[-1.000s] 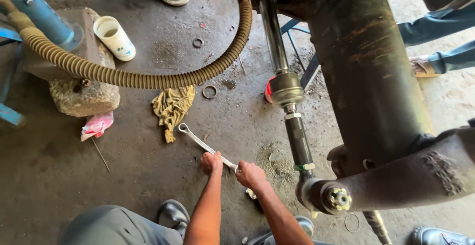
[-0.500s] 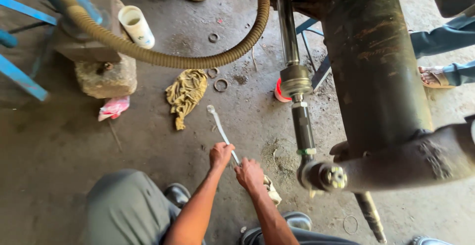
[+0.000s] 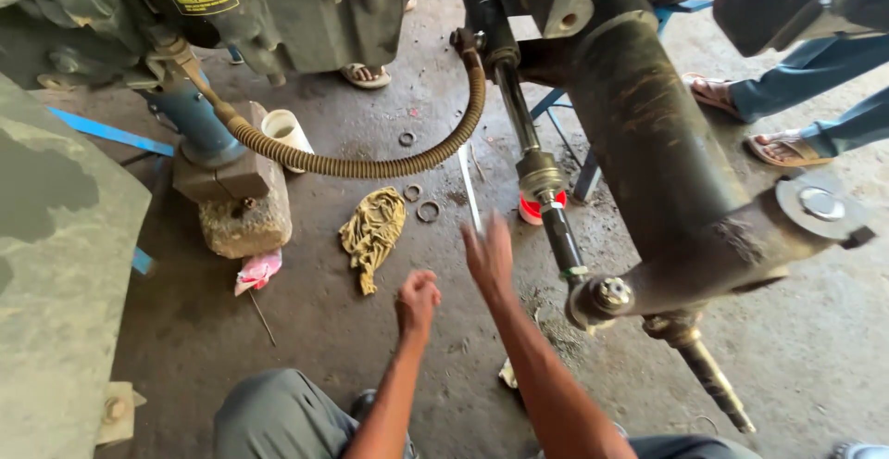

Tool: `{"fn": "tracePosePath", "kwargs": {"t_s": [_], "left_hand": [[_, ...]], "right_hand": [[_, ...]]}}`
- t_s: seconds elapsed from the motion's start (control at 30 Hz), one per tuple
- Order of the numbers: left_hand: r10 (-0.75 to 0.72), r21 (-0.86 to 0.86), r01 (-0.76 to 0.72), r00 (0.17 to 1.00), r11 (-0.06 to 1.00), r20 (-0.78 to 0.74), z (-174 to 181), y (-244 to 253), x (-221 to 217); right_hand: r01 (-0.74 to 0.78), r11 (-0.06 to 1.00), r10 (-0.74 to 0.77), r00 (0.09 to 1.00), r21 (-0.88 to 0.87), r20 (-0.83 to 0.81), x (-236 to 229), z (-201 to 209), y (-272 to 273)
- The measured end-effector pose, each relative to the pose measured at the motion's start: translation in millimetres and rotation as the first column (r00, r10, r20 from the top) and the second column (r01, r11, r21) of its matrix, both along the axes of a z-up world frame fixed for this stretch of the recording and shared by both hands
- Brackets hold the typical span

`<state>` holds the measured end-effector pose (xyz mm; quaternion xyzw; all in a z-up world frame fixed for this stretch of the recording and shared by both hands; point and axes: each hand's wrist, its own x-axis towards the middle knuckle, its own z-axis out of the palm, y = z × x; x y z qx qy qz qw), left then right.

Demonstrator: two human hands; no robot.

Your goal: Tightening and servicing components of a tractor's front axle and steering system using wrenches.

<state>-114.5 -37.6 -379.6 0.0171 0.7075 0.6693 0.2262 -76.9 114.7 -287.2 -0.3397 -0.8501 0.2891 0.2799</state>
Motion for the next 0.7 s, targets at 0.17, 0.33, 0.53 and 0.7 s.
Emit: {"fn": "tracePosePath", "kwargs": {"t_s": [0.17, 0.33, 0.53, 0.7], "left_hand": [[0.074, 0.160, -0.074, 0.997, 0.984, 0.009, 95, 7, -23], [-0.187, -0.068, 0.176, 0.958, 0.982, -0.219, 168, 0, -10], [-0.372, 0.315, 0.435, 0.896, 0.844, -0.241, 194, -27, 31], [-0.512, 0.271, 0.603, 0.789, 0.750, -0.341, 285, -47, 85]], "right_hand": [[-0.076, 0.997, 0.073, 0.980, -0.010, -0.186, -52, 18, 6], [-0.337, 0.507, 0.059, 0.932, -0.793, -0.358, 23, 73, -47], [-0.575, 0.202, -0.119, 0.789, -0.793, -0.603, 120, 128, -83], [-0.401, 0.431, -0.172, 0.843, -0.809, -0.509, 187, 197, -103]]}}
